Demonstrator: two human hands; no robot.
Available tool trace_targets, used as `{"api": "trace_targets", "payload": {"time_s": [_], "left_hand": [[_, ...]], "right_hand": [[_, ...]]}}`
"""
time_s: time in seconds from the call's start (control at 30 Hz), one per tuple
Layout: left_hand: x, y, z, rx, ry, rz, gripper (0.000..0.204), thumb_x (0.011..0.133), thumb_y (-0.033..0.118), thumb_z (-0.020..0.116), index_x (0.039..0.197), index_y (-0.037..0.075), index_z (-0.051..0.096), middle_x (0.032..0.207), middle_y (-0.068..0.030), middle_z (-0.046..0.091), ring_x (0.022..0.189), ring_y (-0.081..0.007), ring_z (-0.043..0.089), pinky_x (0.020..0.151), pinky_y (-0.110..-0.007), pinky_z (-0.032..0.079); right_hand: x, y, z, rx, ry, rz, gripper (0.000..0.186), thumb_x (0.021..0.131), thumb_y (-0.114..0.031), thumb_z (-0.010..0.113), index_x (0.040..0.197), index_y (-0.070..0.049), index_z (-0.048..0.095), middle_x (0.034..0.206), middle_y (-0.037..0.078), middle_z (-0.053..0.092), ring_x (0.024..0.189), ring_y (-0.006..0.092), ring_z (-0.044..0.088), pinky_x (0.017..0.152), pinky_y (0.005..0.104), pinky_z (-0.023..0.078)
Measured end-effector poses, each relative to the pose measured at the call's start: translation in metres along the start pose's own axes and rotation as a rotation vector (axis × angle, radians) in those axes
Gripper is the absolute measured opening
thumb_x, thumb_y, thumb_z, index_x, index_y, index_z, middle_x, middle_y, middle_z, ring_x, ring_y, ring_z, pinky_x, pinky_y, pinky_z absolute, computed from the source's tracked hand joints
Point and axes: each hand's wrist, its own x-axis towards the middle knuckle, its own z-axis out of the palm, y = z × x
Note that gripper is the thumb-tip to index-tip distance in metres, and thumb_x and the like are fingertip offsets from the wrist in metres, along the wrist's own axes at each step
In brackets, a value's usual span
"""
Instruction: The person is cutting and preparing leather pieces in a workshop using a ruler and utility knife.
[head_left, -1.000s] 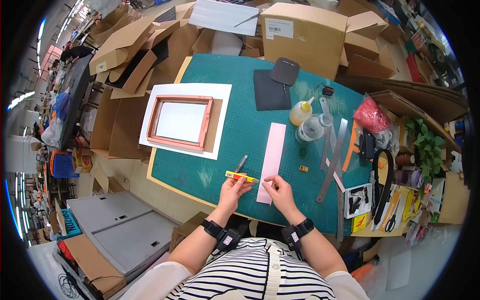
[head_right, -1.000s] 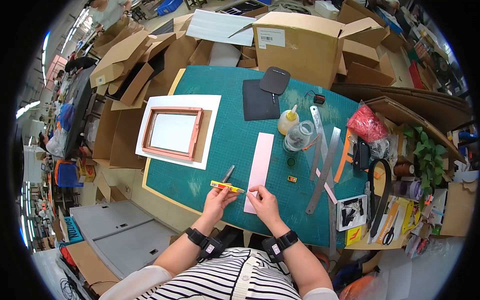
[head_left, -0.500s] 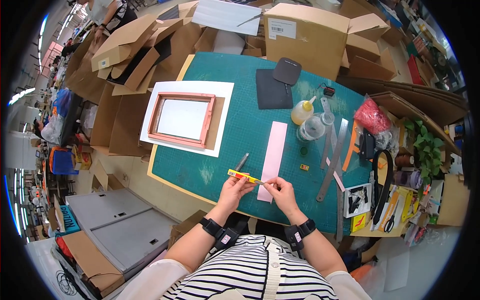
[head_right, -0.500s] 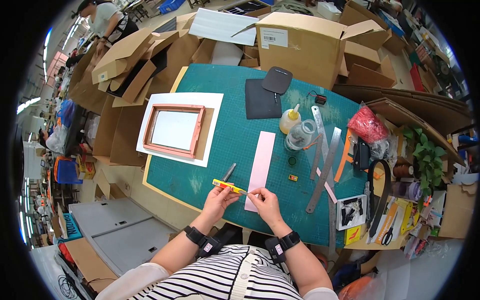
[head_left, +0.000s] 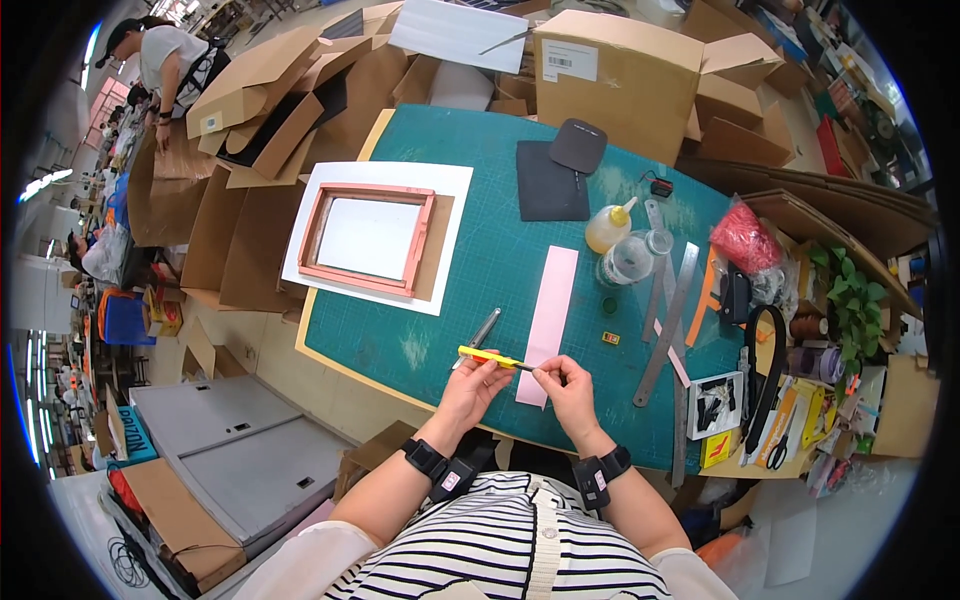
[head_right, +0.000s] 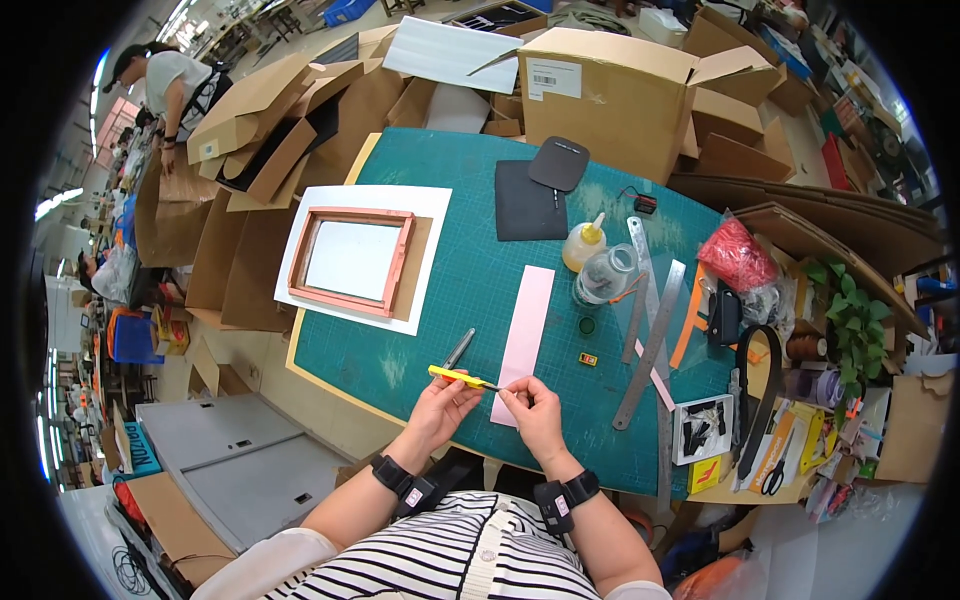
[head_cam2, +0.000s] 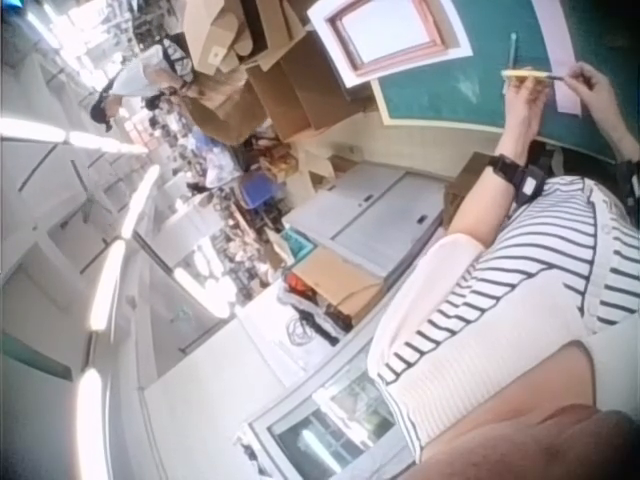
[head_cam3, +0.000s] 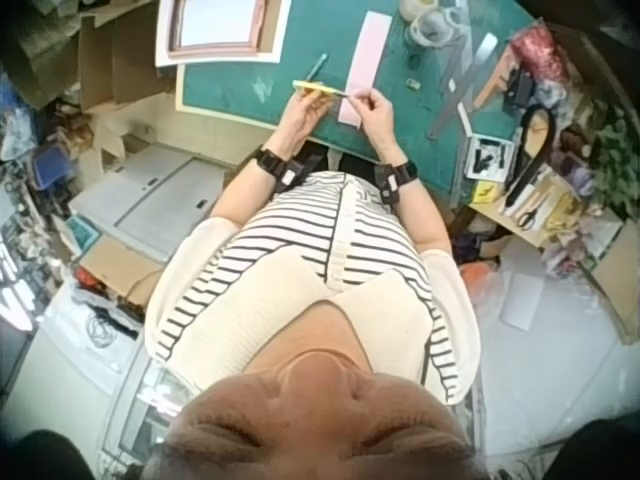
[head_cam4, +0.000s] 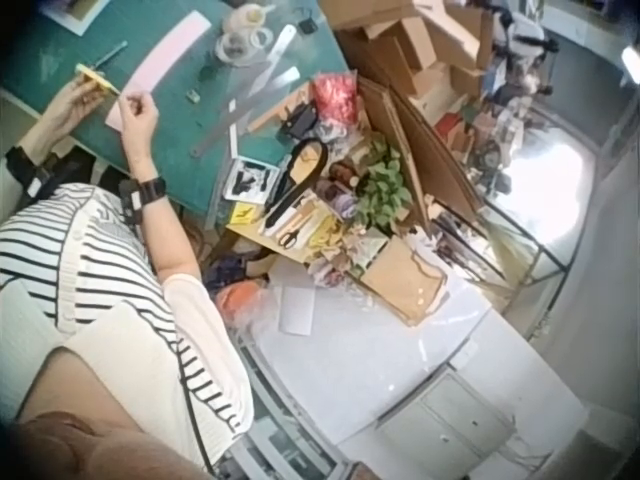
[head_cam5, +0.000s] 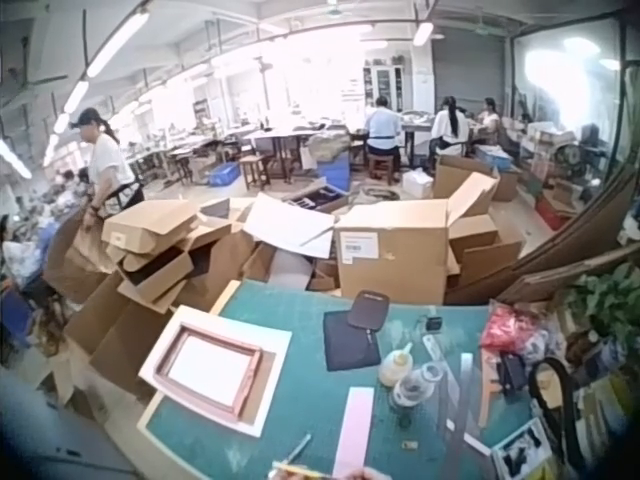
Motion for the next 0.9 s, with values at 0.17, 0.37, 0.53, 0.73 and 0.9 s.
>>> {"api": "trace_targets", "payload": {"time_s": [0.17,0.37,0.53,0.73,0.9], "left_hand": [[0.001,0.001,-0.010,-0.048,0.033,-0.028,0.016,0.092,0.012,0.057,0.107,0.006,0.058,0.105,-0.0103,0.064,0.093,-0.0210,0.064,0.083,-0.031,0.051],[-0.010,0.027,0.006,-0.210,-0.128,-0.163,0.018,0.093,0.016,0.055,0.107,0.006,0.061,0.108,-0.0123,0.063,0.102,-0.0225,0.060,0.085,-0.032,0.049],[-0.002,0.033,-0.017,0.074,-0.026,-0.102,0.024,0.093,0.013,0.053,0.114,0.002,0.057,0.111,-0.0137,0.063,0.102,-0.0240,0.061,0.086,-0.034,0.050],[0.002,0.040,0.015,0.853,-0.275,-0.197,0.021,0.092,0.014,0.058,0.107,0.002,0.065,0.096,-0.0059,0.067,0.089,-0.0100,0.062,0.078,-0.023,0.050],[0.003,0.019,0.025,0.808,-0.272,-0.205,0.019,0.090,0.015,0.061,0.103,0.001,0.066,0.090,-0.0045,0.067,0.082,-0.0102,0.064,0.073,-0.024,0.051]], "right_hand": [[-0.003,-0.001,0.001,0.021,0.062,-0.025,0.008,0.083,-0.007,0.066,0.081,-0.002,0.060,0.061,-0.009,0.039,0.055,0.0007,0.032,0.048,0.0192,0.027],[0.004,-0.004,-0.015,0.151,-0.008,0.052,0.007,0.085,-0.007,0.064,0.083,-0.003,0.060,0.064,-0.009,0.044,0.053,0.0003,0.034,0.046,0.0177,0.025],[0.005,-0.019,-0.030,0.058,-0.130,0.060,0.006,0.085,-0.008,0.064,0.084,-0.003,0.060,0.065,-0.008,0.045,0.054,0.0005,0.036,0.047,0.0176,0.026],[0.006,-0.017,-0.034,-0.031,-0.265,0.147,0.008,0.084,-0.008,0.066,0.083,-0.001,0.062,0.066,-0.008,0.048,0.060,0.0013,0.038,0.053,0.0180,0.031],[0.004,-0.016,-0.026,-0.004,-0.242,0.172,0.010,0.084,-0.010,0.066,0.085,-0.001,0.063,0.064,-0.007,0.049,0.057,0.0007,0.040,0.051,0.0169,0.031]]}}
